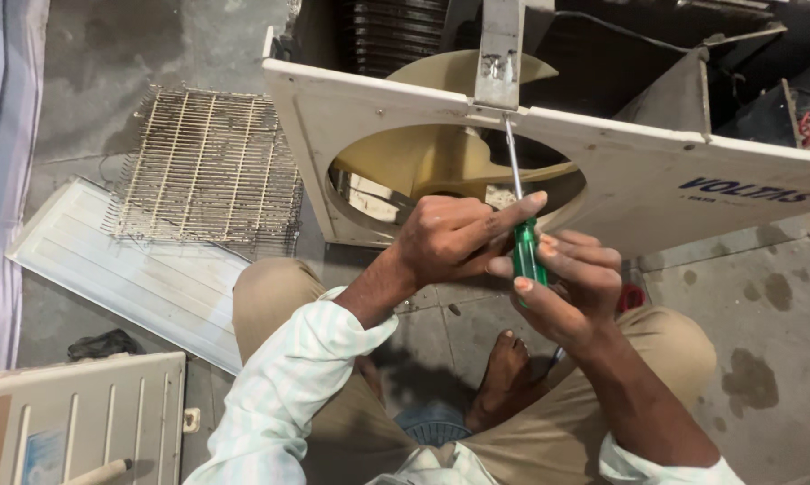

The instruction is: The person sits on the floor of a repair workshop and uses a screwdriver to unscrew screws from the fan housing panel of a Voltas air cooler, collecting the removed screws by hand and working around the unit on the floor.

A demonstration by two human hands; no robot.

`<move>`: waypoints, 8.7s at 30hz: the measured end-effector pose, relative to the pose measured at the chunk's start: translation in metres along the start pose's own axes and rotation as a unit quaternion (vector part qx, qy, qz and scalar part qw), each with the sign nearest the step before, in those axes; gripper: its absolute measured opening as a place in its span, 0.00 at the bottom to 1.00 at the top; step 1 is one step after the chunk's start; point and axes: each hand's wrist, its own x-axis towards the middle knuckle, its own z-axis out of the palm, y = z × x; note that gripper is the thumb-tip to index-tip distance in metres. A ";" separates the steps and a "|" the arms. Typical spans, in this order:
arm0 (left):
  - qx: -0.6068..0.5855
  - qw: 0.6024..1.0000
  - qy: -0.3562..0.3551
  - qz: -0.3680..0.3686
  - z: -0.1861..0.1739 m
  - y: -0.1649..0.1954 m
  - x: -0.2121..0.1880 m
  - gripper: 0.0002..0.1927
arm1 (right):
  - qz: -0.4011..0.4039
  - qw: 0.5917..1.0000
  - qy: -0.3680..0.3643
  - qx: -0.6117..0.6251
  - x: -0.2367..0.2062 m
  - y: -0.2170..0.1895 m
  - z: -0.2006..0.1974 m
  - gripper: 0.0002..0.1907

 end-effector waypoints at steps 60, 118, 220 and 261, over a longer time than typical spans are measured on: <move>0.024 0.994 -0.089 -0.061 -0.014 -0.023 0.016 0.32 | -0.046 0.865 -0.384 0.320 0.140 0.018 -0.014 0.18; 0.098 0.935 -0.045 -0.337 -0.004 -0.083 0.051 0.28 | -0.073 0.830 -0.391 0.391 0.124 0.043 0.018 0.21; -0.356 0.745 0.075 -0.559 0.011 -0.060 -0.043 0.15 | 0.660 0.682 -0.195 0.247 -0.097 0.021 0.011 0.18; -0.614 0.539 0.225 -0.531 0.020 -0.057 -0.027 0.10 | 0.665 0.584 -0.076 0.459 -0.105 0.013 0.012 0.21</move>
